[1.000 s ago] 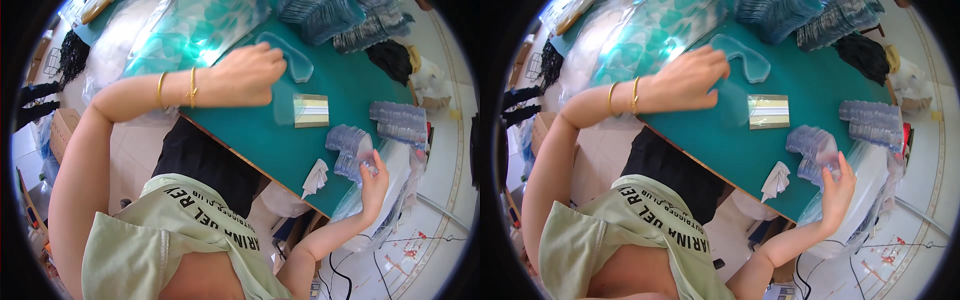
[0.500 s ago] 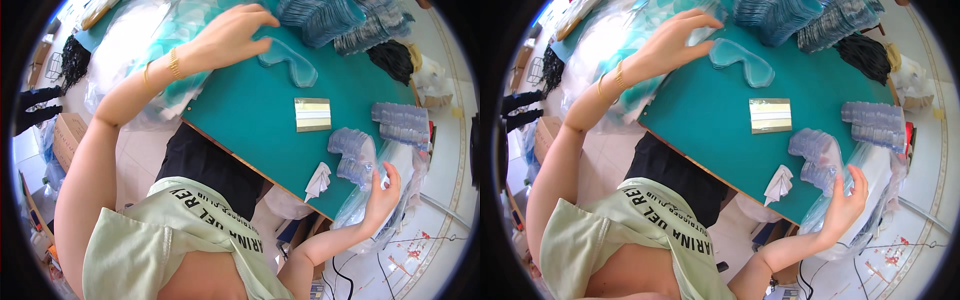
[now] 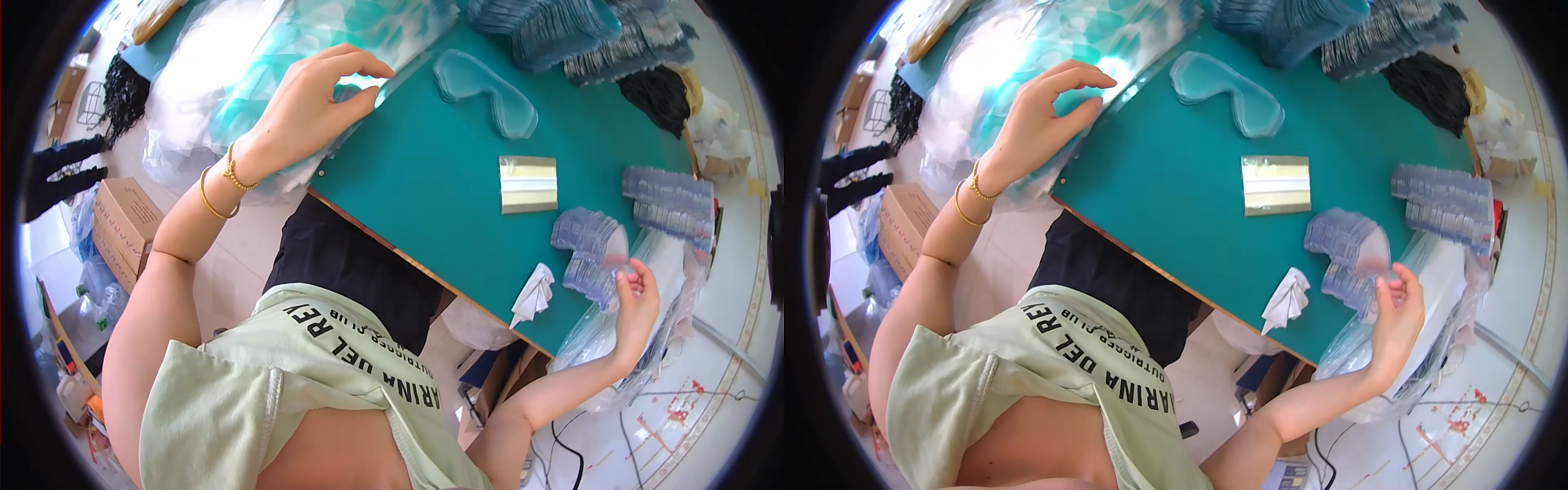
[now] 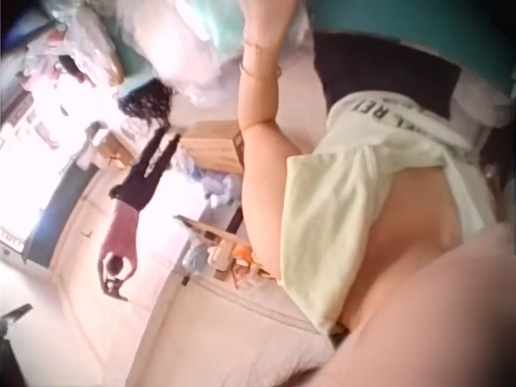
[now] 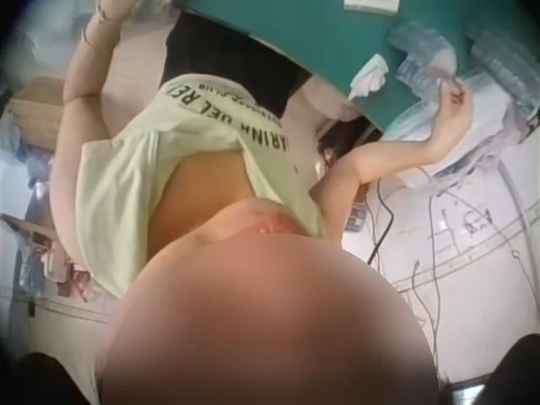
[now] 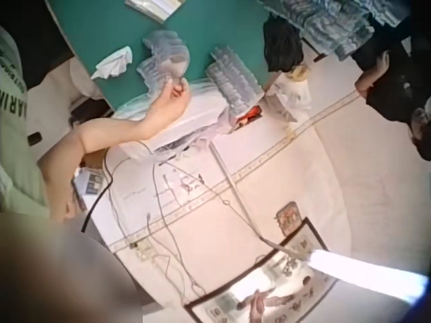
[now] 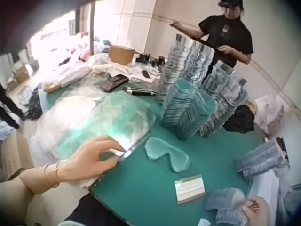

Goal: Cleaning and inspecting plastic safety glasses at a manual workstation.

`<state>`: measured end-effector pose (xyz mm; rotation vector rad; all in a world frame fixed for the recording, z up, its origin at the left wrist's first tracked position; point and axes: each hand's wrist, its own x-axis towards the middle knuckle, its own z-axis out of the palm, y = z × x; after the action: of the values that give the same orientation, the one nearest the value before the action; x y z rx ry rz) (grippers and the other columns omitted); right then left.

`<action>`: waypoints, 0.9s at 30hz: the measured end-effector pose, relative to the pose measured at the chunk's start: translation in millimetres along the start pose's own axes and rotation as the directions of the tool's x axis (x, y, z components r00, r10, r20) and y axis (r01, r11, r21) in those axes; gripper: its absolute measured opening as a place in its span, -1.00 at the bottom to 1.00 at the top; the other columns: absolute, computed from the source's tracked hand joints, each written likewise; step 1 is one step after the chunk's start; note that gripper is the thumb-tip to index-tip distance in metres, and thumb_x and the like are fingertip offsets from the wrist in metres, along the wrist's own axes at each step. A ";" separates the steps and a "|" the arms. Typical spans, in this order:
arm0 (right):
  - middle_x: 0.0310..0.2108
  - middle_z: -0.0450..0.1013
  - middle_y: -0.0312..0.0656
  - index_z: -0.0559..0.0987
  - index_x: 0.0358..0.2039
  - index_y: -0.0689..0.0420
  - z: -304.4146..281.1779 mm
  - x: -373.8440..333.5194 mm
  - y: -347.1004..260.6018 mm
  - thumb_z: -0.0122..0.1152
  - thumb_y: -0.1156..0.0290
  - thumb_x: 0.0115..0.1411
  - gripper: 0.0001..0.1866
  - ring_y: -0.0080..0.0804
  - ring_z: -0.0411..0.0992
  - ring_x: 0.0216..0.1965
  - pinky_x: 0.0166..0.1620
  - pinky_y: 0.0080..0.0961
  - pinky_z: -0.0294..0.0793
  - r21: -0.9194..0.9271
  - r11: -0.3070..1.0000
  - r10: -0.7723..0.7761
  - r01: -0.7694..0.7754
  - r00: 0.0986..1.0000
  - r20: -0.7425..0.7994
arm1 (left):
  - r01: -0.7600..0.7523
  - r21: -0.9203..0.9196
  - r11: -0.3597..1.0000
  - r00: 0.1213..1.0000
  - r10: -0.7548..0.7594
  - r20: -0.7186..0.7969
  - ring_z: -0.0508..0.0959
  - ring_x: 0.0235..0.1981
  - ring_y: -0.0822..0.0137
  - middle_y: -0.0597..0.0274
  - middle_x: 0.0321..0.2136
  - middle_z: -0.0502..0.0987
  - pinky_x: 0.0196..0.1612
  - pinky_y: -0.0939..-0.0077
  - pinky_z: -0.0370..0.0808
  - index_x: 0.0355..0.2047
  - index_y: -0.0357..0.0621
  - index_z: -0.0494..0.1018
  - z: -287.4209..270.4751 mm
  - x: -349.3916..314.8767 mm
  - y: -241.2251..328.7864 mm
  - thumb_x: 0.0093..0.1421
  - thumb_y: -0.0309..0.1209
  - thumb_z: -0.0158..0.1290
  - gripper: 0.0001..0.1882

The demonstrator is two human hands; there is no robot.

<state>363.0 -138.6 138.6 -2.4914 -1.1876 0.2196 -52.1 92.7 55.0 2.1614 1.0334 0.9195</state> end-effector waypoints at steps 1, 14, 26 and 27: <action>-0.40 0.41 -0.31 0.61 -0.08 0.25 -0.6 -0.6 1.4 0.28 0.51 0.20 -0.74 -0.59 0.32 -0.37 -0.26 -0.62 0.39 0.041 0.999 -0.022 0.021 0.999 0.023 | -0.015 -0.008 1.000 1.000 0.015 -0.001 0.57 -0.32 0.23 0.19 -0.17 0.59 -0.34 0.45 0.48 -0.15 -0.19 0.58 2.5 -1.0 2.9 0.17 -0.46 0.07 -0.76; -0.39 0.49 -0.22 0.63 -0.15 0.18 39.3 -62.3 -100.3 0.40 0.45 0.06 -0.70 -0.34 0.47 -0.35 -0.23 -0.48 0.46 -0.076 0.975 -0.211 0.208 0.977 -0.041 | -0.098 -0.086 0.991 0.995 0.098 -0.009 0.56 -0.27 0.40 0.26 -0.23 0.60 -0.14 0.52 0.50 -0.17 -0.25 0.58 17.9 -21.2 22.5 0.14 -0.59 0.11 -0.77; -0.09 0.51 -0.16 0.63 -0.06 0.16 122.6 -103.0 -27.8 0.29 0.46 0.22 -0.74 -0.31 0.48 -0.12 -0.08 -0.45 0.47 -0.069 0.995 -0.087 0.072 0.966 -0.244 | -0.114 -0.001 0.993 0.907 0.105 0.408 0.39 0.05 0.07 0.08 0.06 0.39 0.11 0.29 0.41 0.12 -0.19 0.42 48.6 -44.7 28.2 0.06 -0.37 0.30 -0.40; -0.09 0.51 -0.15 0.63 -0.07 0.17 126.3 -106.2 -22.7 0.28 0.48 0.22 -0.75 -0.32 0.49 -0.14 -0.09 -0.45 0.48 0.019 0.998 -0.056 0.062 0.971 -0.231 | -0.122 0.007 0.992 0.904 0.109 0.414 0.35 0.04 0.04 0.08 0.07 0.35 0.12 0.30 0.40 0.12 -0.20 0.42 51.5 -46.5 27.5 0.01 -0.33 0.35 -0.35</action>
<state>242.4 -174.6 29.5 -2.3775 -1.1518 -0.0684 -22.1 29.8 28.2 2.3283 0.7197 0.4588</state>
